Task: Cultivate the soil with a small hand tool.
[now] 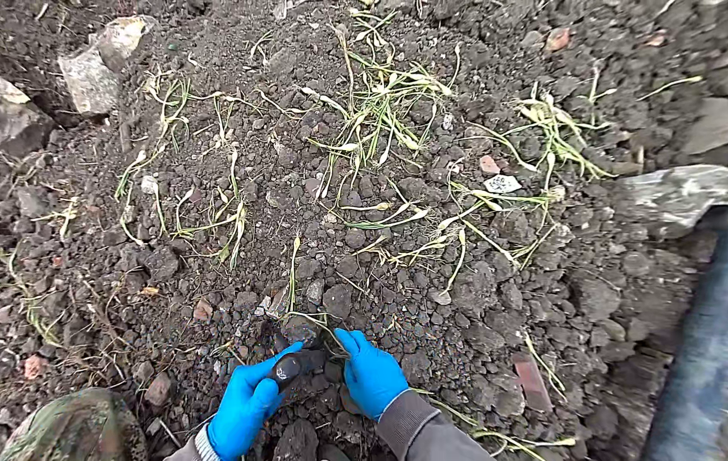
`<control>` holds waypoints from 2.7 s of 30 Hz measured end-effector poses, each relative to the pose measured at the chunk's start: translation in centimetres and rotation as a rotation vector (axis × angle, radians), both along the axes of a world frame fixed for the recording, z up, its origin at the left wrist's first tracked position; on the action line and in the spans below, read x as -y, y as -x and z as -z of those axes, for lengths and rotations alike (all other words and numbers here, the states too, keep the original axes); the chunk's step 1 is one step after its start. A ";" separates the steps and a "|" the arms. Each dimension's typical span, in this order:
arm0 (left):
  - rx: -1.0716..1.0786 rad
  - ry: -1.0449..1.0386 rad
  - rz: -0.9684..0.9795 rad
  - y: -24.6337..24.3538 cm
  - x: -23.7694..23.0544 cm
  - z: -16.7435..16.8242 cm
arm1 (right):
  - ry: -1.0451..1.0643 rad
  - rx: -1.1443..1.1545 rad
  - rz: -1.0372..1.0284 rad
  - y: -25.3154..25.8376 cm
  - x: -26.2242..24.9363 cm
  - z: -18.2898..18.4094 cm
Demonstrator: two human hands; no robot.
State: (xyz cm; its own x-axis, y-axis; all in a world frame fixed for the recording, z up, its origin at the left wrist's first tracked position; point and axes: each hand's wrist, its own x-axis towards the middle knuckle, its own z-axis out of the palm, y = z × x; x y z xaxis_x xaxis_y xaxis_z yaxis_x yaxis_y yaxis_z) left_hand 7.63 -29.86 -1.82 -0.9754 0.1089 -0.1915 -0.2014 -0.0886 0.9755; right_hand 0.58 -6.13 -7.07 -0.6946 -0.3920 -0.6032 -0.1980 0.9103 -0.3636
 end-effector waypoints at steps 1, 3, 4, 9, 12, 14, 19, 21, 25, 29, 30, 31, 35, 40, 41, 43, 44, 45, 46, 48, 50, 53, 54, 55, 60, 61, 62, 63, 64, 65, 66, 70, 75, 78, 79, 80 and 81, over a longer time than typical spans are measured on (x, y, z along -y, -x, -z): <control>0.011 -0.015 0.010 -0.1 0.2 0.0 | -0.004 -0.044 0.052 0.2 -1.5 -0.2; 0.000 -0.017 0.016 0.1 0.9 -1.9 | -0.037 -0.078 0.166 1.1 -4.5 -0.5; -0.020 -0.009 0.022 0.0 1.4 -3.6 | -0.047 -0.107 0.234 1.4 -6.0 -0.6; -0.083 0.124 -0.059 -1.7 4.3 -8.1 | 0.069 -0.419 0.409 3.1 -7.0 -1.4; -0.007 0.258 -0.138 -3.1 5.2 -6.1 | 0.207 -0.382 0.284 4.4 -1.7 -2.9; 0.024 0.269 -0.175 -3.2 6.4 -5.1 | 0.111 -0.060 0.131 5.7 2.9 -4.2; -0.166 0.019 -0.154 -1.0 9.8 -10.1 | -0.073 0.186 0.026 5.7 8.3 -3.3; -0.228 -0.053 -0.128 1.2 8.8 -13.9 | -0.046 0.158 0.037 5.4 7.2 -3.1; -0.033 0.138 -0.120 5.3 6.0 -12.7 | 0.063 0.007 0.047 5.7 5.1 -4.5; 0.257 0.347 -0.150 4.8 4.2 -1.2 | 0.058 -0.110 -0.078 6.3 6.1 -6.8; 0.272 0.325 -0.159 4.5 4.1 -0.8 | 0.024 -0.096 -0.118 6.7 6.9 -6.9; 0.282 0.294 -0.167 4.1 4.1 -1.0 | -0.009 -0.064 -0.162 6.9 7.9 -6.7; 0.257 0.228 -0.246 2.7 5.2 -5.0 | -0.107 0.120 -0.352 6.0 12.7 -3.7; 0.054 0.117 -0.394 -0.2 6.7 -5.8 | 0.002 0.082 -0.273 4.5 11.9 -2.5; 0.032 0.108 -0.428 -0.6 6.8 -4.5 | 0.062 -0.028 -0.217 4.5 10.9 -2.5; 0.041 0.070 -0.477 -1.2 7.8 -2.6 | 0.168 -0.361 -0.127 4.8 9.1 -2.1; 0.082 0.012 -0.486 -1.2 8.7 -2.5 | 0.168 -0.474 -0.108 5.3 8.6 -2.1; 0.129 -0.054 -0.493 -1.2 9.6 -2.9 | 0.138 -0.500 -0.109 5.8 8.3 -2.4; 0.150 -0.094 -0.502 -1.1 10.5 -3.8 | 0.115 -0.463 -0.114 6.4 8.3 -3.0; 0.072 -0.100 -0.478 -0.5 12.2 -6.4 | 0.158 -0.367 -0.093 7.6 8.7 -3.8; -0.068 -0.027 -0.422 0.2 13.1 -10.2 | 0.327 -0.377 -0.067 7.6 8.9 -3.3; -0.167 0.150 -0.377 2.4 12.7 -14.7 | 0.527 -0.467 -0.044 7.3 9.6 -2.6; -0.168 0.220 -0.358 3.4 12.3 -14.2 | 0.551 -0.474 -0.029 7.3 10.0 -2.7; -0.112 0.290 -0.350 4.3 11.8 -12.4 | 0.571 -0.474 -0.016 7.3 10.4 -2.9; 0.237 0.292 -0.468 5.2 11.6 -1.4 | 0.496 -0.422 -0.142 8.1 13.9 -3.9; 0.261 0.225 -0.513 4.5 12.0 -1.4 | 0.410 -0.351 -0.214 8.1 15.0 -3.7; 0.271 0.170 -0.553 3.7 12.4 -2.0 | 0.319 -0.258 -0.286 8.0 16.2 -3.2; 0.262 0.143 -0.578 3.1 12.8 -3.0 | 0.217 -0.160 -0.360 8.1 17.6 -2.3; 0.235 0.141 -0.582 2.5 13.0 -4.3 | 0.128 -0.072 -0.429 8.1 18.9 -1.2; 0.186 0.155 -0.576 2.0 13.0 -5.5 | 0.070 -0.010 -0.493 7.8 19.8 0.0; 0.117 0.176 -0.566 1.4 13.0 -6.7 | 0.029 0.027 -0.554 7.5 20.4 0.8; -0.109 0.094 -0.573 0.0 13.4 -9.7 | 0.038 0.083 -0.585 6.0 19.8 0.8; 0.005 0.197 -0.442 2.4 12.6 -7.1 | 0.213 -0.101 -0.281 7.3 15.6 -0.9; 0.196 0.271 -0.349 2.4 11.5 -0.1 | 0.409 -0.359 -0.248 7.3 15.1 -0.2; 0.220 0.246 -0.346 2.2 11.5 0.5 | 0.425 -0.383 -0.259 7.2 15.6 0.0; 0.235 0.205 -0.360 2.0 11.5 0.4 | 0.382 -0.340 -0.293 7.0 16.2 0.2; 0.242 0.163 -0.387 1.5 11.5 -0.3 | 0.280 -0.227 -0.364 6.7 17.0 0.3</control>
